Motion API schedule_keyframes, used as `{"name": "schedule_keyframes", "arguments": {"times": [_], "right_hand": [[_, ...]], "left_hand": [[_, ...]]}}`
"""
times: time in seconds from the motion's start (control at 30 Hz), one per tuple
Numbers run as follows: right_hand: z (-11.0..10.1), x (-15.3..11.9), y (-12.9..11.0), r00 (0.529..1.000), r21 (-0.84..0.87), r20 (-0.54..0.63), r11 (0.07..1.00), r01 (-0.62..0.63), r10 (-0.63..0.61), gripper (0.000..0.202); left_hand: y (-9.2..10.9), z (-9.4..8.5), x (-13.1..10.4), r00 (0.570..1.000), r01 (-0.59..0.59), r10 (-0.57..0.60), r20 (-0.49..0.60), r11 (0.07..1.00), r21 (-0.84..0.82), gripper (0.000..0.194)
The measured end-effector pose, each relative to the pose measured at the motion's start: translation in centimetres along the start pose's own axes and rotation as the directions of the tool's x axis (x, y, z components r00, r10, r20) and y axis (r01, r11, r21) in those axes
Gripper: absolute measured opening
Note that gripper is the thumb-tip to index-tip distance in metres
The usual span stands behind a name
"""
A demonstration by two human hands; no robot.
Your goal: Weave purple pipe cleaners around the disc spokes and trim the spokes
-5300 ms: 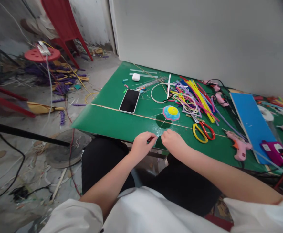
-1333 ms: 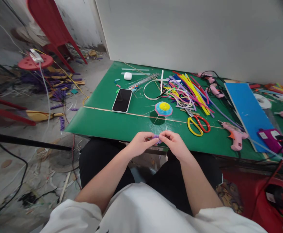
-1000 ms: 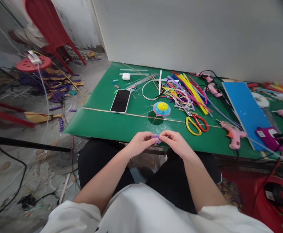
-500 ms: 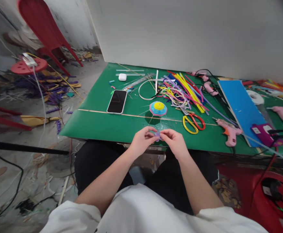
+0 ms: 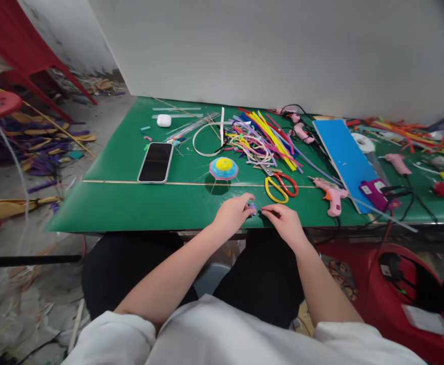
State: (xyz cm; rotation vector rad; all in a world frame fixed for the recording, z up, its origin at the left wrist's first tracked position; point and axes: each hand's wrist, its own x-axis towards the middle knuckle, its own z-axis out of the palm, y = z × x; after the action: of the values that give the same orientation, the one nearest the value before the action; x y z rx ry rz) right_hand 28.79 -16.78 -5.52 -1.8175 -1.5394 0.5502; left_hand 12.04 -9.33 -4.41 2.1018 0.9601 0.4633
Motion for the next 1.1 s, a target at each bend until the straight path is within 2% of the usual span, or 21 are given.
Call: {"name": "schedule_keyframes", "arguments": {"times": [0.1, 0.27, 0.4, 0.57, 0.7, 0.83, 0.97, 1.1], "right_hand": [[-0.5, -0.1, 1.0, 0.993, -0.102, -0.050, 0.990, 0.099, -0.105, 0.014], [0.2, 0.7, 0.5, 0.974, -0.155, -0.050, 0.965, 0.213, -0.223, 0.015], [1.1, 1.4, 0.2, 0.941, -0.303, -0.073, 0.906, 0.296, -0.332, 0.017], [1.3, 0.9, 0.3, 0.907, -0.475, 0.040, 0.791, 0.387, -0.420, 0.028], [1.3, 0.3, 0.3, 0.899, -0.527, 0.082, 0.747, 0.405, -0.429, 0.035], [1.9, -0.1, 0.4, 0.896, -0.500, 0.099, 0.757, 0.421, -0.433, 0.038], [1.5, 0.3, 0.8, 0.901, -0.368, 0.077, 0.827, 0.424, -0.428, 0.041], [0.5, 1.4, 0.8, 0.934, -0.261, -0.033, 0.905, 0.336, -0.356, 0.035]], "left_hand": [[0.4, 0.2, -0.8, 0.996, -0.004, 0.030, -0.087, 0.960, 0.279, 0.025], [-0.1, 0.1, -2.2, 0.985, 0.036, 0.039, -0.169, 0.907, 0.419, 0.026], [-0.2, 1.4, -2.5, 0.981, -0.058, 0.149, -0.126, 0.840, 0.540, 0.028], [-0.3, 3.0, -2.6, 0.973, -0.136, 0.224, -0.052, 0.745, 0.653, 0.035], [-0.5, 3.3, -2.4, 0.968, -0.173, 0.251, -0.018, 0.718, 0.674, 0.035], [-0.5, 3.2, -2.3, 0.964, -0.187, 0.263, -0.022, 0.740, 0.646, 0.035], [-0.4, 2.5, -2.1, 0.967, -0.200, 0.253, -0.017, 0.803, 0.561, 0.035], [-0.4, 1.6, -1.8, 0.977, -0.156, 0.206, -0.061, 0.877, 0.455, 0.033]]}}
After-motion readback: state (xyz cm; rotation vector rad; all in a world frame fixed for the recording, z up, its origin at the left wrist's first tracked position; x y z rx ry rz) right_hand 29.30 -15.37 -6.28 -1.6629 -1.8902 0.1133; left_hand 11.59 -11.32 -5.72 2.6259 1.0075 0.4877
